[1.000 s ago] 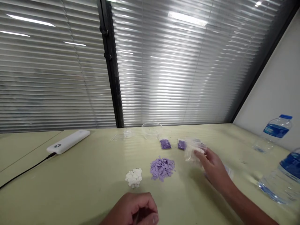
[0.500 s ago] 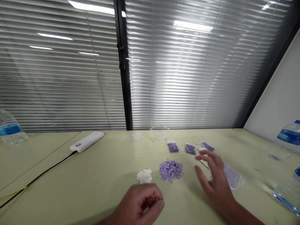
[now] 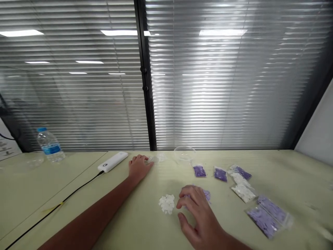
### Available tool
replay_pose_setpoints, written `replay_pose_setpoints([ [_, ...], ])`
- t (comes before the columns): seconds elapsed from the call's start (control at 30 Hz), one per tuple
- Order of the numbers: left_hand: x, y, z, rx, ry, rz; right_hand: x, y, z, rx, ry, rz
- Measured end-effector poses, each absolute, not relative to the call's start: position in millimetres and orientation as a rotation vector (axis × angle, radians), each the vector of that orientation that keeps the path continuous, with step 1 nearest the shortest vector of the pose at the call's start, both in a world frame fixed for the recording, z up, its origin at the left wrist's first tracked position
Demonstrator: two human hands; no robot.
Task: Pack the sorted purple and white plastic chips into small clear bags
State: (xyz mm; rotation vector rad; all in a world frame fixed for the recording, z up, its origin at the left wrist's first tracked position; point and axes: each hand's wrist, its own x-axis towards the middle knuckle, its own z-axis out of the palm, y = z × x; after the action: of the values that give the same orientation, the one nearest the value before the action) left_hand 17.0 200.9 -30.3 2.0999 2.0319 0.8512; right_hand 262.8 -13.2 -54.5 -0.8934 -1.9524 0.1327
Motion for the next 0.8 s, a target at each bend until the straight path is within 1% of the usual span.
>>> replay_pose_setpoints([
  [0.13,16.7,199.5,-22.0,2.050,1.944,0.832,269.4,-8.4,-56.1,-0.971,-1.797,0.264],
  [0.27,22.1,176.6,-2.9,1.950,1.787,0.877,273.5,-1.0,-58.9,-1.032,-1.666,0.390],
  [0.33,30.6,152.0,7.5,1.896,1.646,0.891,274.7,-0.3,-58.2,-1.045,-1.632,0.440],
  [0.47,49.0,80.6,17.1,1.804,1.313,0.799,278.0,-8.7,-50.7,-0.984,-1.608,0.496],
  [0.6,51.9,16.5,6.4,1.362,0.956,0.571,276.9,-23.3,-44.1,-0.760,-1.783,0.567],
  [0.63,50.2,7.3,1.6,1.301,0.872,0.469,274.9,-26.4,-44.6,-0.715,-1.836,0.648],
  [0.67,48.2,1.5,-3.7,1.311,0.826,0.444,272.4,-29.0,-46.3,-0.688,-1.859,0.752],
  [0.8,41.4,2.1,-23.9,1.310,0.871,0.573,261.6,-34.0,-60.2,-0.844,-1.682,1.363],
])
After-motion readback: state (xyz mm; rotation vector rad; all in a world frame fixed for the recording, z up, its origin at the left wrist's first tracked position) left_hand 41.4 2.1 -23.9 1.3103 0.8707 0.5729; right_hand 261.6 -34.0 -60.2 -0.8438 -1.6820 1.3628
